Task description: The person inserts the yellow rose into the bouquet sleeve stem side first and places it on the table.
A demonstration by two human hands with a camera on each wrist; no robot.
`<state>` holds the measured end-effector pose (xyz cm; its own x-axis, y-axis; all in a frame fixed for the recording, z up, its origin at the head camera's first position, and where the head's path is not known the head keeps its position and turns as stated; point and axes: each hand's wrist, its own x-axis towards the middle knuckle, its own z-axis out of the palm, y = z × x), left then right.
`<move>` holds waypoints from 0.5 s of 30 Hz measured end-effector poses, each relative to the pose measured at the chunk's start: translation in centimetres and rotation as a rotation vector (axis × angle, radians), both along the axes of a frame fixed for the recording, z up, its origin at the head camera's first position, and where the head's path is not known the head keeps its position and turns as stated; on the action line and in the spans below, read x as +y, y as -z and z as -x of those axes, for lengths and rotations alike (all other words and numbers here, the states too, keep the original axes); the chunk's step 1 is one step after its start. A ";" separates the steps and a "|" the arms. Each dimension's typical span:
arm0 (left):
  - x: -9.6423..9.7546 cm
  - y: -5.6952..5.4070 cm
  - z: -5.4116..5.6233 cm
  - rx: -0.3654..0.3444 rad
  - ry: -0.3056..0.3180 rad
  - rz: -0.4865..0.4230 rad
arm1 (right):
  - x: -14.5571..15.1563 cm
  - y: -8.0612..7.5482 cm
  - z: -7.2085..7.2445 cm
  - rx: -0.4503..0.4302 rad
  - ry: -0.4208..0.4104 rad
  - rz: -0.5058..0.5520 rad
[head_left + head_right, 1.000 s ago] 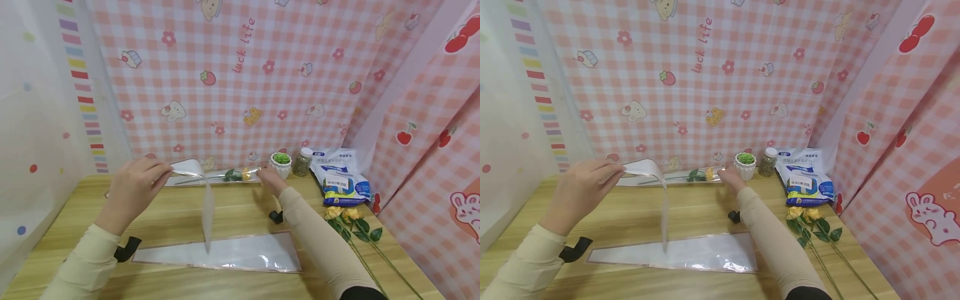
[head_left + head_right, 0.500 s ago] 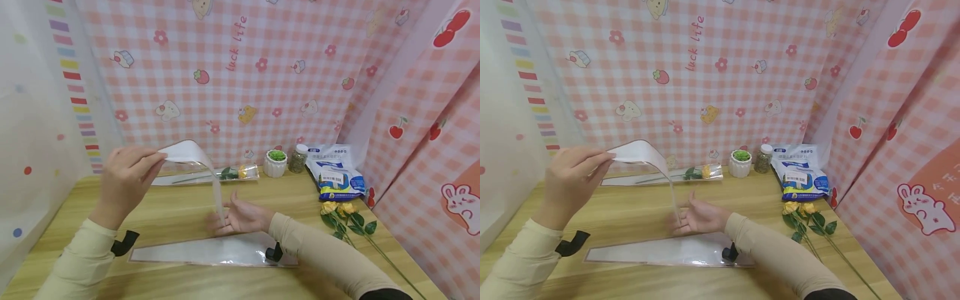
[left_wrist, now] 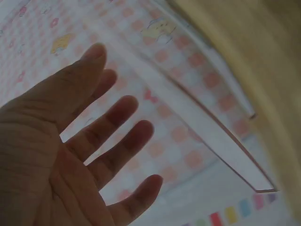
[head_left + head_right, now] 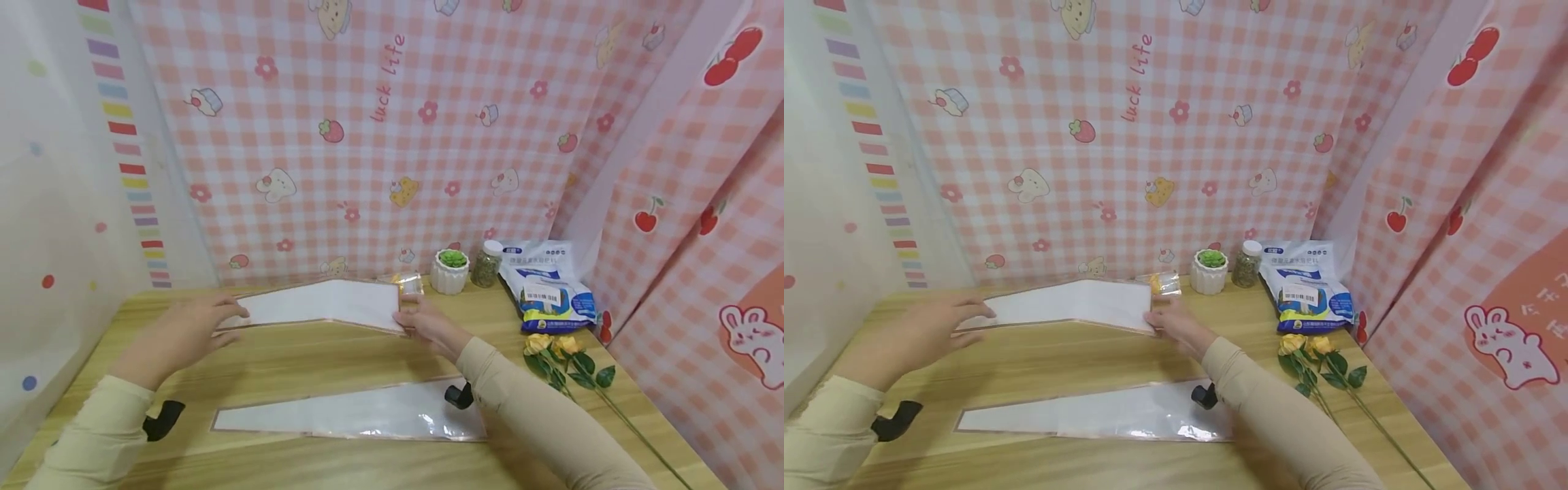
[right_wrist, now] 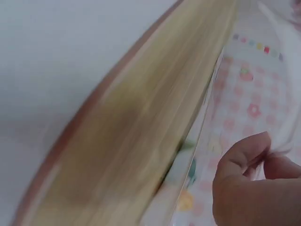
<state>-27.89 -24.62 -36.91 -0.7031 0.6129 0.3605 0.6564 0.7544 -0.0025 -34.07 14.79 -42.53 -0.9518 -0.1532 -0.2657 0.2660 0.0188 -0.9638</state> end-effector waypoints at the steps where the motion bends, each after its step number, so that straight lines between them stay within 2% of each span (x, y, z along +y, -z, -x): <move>1: 0.0 0.5 0.1 -0.070 -0.022 0.019 | 0.3 0.0 0.1 0.009 0.005 -0.039; 3: 0.3 1.5 0.3 -0.159 -0.056 0.039 | 0.8 0.1 0.1 0.035 -0.017 -0.118; 4: 0.7 1.9 0.4 -0.174 -0.063 0.043 | 1.0 0.1 0.1 0.052 -0.035 -0.154; 7: 2.4 2.9 1.0 -0.163 -0.056 0.027 | 1.4 0.3 0.1 0.097 -0.076 -0.243; 10: 4.9 3.9 1.6 -0.172 -0.060 0.012 | 1.6 0.6 0.0 0.160 -0.085 -0.320; 15: 10.3 5.6 2.9 -0.300 -0.048 -0.066 | 1.3 0.8 -0.4 0.269 -0.081 -0.363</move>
<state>-30.84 -14.34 -42.53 -0.8119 0.5585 0.1703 0.5838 0.7767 0.2364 -33.68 16.10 -43.34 -0.9830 -0.1730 -0.0609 -0.0093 0.3785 -0.9255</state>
